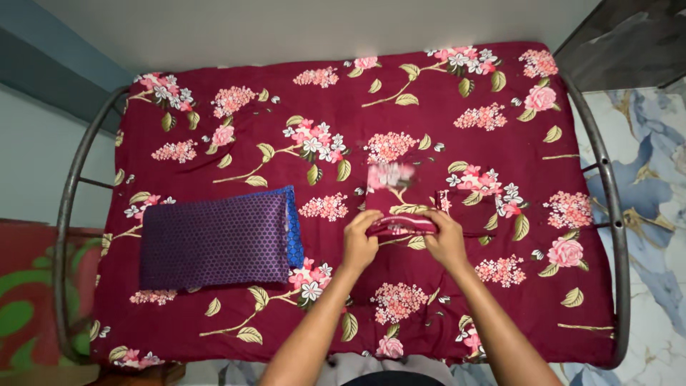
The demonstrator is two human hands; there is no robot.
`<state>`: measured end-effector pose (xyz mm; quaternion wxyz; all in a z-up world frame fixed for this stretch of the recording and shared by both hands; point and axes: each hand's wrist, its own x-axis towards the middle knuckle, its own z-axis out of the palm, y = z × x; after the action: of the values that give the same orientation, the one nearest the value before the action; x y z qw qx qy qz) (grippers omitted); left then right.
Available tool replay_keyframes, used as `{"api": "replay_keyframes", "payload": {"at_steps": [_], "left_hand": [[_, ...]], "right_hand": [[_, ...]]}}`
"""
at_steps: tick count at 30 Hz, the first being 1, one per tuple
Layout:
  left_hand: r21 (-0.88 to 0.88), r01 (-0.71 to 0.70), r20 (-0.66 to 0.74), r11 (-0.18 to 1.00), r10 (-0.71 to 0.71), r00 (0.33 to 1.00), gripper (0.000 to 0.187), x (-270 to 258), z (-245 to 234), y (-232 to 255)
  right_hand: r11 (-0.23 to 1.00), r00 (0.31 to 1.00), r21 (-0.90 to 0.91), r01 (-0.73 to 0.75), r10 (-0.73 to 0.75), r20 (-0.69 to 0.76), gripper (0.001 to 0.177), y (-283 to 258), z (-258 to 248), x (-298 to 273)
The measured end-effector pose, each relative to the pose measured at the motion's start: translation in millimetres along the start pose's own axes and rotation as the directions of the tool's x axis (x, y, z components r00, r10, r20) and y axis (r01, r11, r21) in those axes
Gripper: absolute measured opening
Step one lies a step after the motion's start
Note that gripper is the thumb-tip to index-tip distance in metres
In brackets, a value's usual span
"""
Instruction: The person takes a patterned fabric item, likely a pillowcase, and folds it multiple times on a floral bedspread before carrying it to a shelving unit.
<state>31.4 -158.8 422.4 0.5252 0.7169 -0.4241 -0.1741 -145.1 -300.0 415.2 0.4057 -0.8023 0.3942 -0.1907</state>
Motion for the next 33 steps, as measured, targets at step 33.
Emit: {"api": "replay_keyframes", "payload": {"at_steps": [33], "left_hand": [[-0.072,0.603,0.103,0.794,-0.596,0.797,0.033,-109,120,-260]], "right_hand": [[0.857,0.820,-0.044,-0.513,0.505,0.269,0.035,226,170,-39]]}}
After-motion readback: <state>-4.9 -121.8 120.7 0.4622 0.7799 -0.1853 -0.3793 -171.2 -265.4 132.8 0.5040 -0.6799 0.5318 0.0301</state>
